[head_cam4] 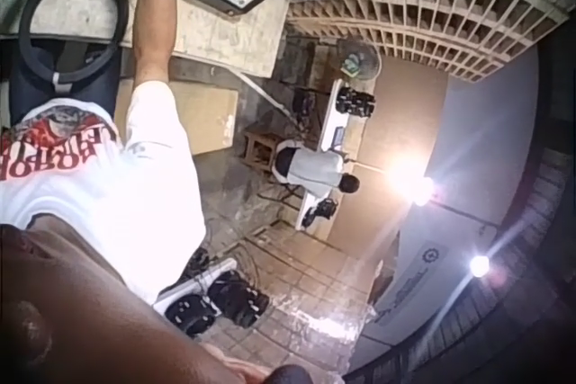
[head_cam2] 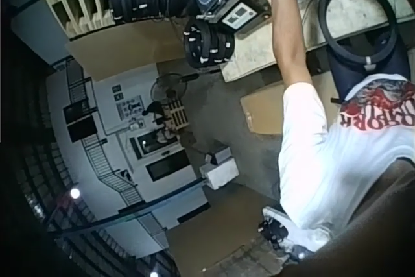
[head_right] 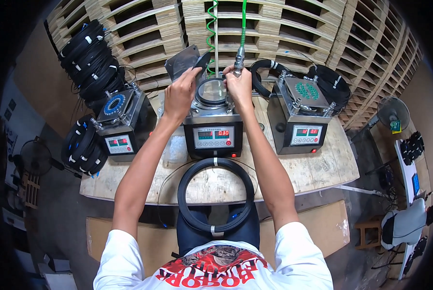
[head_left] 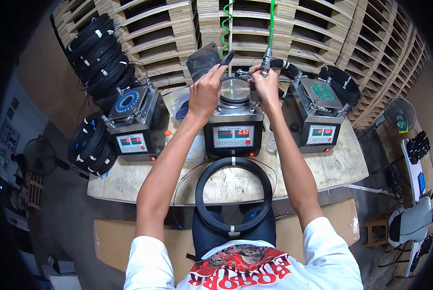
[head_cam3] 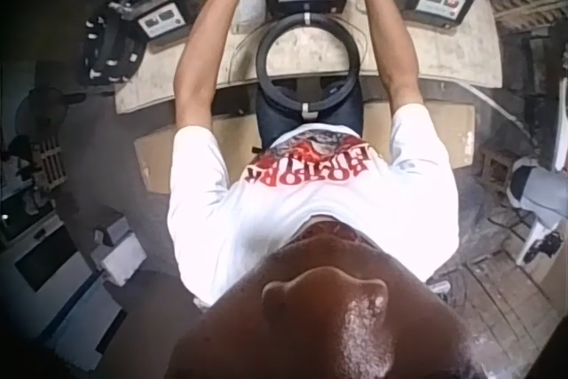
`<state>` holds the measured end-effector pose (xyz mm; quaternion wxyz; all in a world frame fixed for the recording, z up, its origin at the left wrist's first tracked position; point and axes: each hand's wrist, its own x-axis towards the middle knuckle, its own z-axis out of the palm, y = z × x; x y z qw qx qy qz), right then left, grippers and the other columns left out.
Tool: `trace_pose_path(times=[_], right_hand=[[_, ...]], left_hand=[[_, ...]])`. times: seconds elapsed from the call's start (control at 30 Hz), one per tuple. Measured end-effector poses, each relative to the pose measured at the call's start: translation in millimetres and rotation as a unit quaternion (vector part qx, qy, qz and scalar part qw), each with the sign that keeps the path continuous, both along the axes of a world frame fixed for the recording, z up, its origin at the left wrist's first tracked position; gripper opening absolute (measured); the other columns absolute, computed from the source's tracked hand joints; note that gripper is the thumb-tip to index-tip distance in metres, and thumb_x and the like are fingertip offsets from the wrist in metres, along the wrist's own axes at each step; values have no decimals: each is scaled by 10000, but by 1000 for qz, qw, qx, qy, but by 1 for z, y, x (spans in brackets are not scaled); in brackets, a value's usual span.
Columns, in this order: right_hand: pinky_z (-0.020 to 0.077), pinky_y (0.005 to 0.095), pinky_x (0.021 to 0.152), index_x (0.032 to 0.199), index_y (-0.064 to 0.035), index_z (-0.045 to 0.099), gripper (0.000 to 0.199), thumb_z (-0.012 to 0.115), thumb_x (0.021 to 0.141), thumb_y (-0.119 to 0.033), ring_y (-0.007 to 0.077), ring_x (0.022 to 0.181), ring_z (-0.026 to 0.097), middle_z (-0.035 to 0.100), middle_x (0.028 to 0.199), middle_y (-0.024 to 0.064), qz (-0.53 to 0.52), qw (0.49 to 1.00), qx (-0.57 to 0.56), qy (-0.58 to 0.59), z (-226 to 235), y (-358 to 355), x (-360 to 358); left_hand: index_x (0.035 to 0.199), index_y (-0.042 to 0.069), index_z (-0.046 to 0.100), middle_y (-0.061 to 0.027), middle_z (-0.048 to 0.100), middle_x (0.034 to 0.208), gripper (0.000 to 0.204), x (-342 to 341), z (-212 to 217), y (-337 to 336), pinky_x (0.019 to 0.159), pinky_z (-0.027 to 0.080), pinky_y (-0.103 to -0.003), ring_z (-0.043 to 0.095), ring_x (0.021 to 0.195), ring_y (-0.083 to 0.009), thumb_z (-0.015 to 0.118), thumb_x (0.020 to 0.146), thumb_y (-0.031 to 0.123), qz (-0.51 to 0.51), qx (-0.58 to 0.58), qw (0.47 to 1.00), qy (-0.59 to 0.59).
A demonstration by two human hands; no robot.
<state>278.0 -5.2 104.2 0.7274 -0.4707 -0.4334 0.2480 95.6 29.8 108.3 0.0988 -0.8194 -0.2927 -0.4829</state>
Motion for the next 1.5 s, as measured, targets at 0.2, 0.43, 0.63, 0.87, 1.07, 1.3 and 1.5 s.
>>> trace_pose_path(times=[0.2, 0.43, 0.63, 0.87, 1.07, 1.3, 1.5], right_hand=[[510, 260, 602, 923, -30, 618, 87, 532, 910, -26, 127, 657, 633, 616, 749, 39, 32, 997, 28, 70, -19, 12, -25], [468, 262, 608, 828, -6, 639, 115, 533, 862, 23, 113, 653, 582, 616, 755, 52, -138, 982, 124, 46, -43, 49, -12], [441, 272, 614, 839, -5, 686, 144, 544, 842, 18, 113, 668, 555, 607, 793, 50, -148, 983, 109, 29, -36, 34, -6], [528, 260, 650, 924, -1, 636, 126, 516, 891, -13, 125, 689, 641, 654, 791, 69, -1, 992, 99, 79, -28, 28, -11], [471, 283, 672, 850, -8, 652, 115, 540, 856, 17, 133, 717, 598, 618, 803, 64, -120, 984, 126, 49, -37, 53, -16], [534, 268, 693, 933, 10, 656, 143, 532, 863, 20, 135, 753, 656, 670, 848, 62, -145, 976, 161, 5, -31, 44, 18], [579, 284, 686, 1017, 21, 640, 210, 507, 856, 3, 185, 769, 706, 659, 896, 93, -34, 991, 116, 58, -9, 18, 60]], left_hand=[[1264, 91, 635, -143, 676, 1228, 420, -3, 11, -11, 813, 593, -418, 695, 1008, -325, 644, 853, 3, 10, 5, 1000, -15], [1268, 106, 633, -137, 674, 1235, 422, 2, 7, -10, 804, 596, -430, 699, 987, -337, 642, 856, 13, 10, -20, 1000, -15], [1288, 116, 615, -139, 677, 1229, 456, -6, 1, -2, 798, 594, -443, 699, 978, -347, 647, 845, 15, 17, -30, 999, 15], [1272, 119, 626, -140, 677, 1223, 442, -3, 8, -4, 778, 594, -440, 701, 943, -359, 640, 845, 6, 15, -27, 999, -7], [1272, 128, 629, -137, 676, 1226, 436, -2, 8, -4, 766, 597, -440, 707, 923, -355, 627, 854, 7, 11, -19, 1000, 3], [1390, 183, 536, -108, 710, 1061, 584, 0, 2, 1, 671, 593, -459, 715, 819, -354, 556, 845, -25, -13, -24, 992, 119], [1282, 154, 655, -76, 717, 1109, 474, 8, -11, 21, 751, 590, -427, 712, 935, -319, 578, 839, 4, -80, -20, 961, 264]])
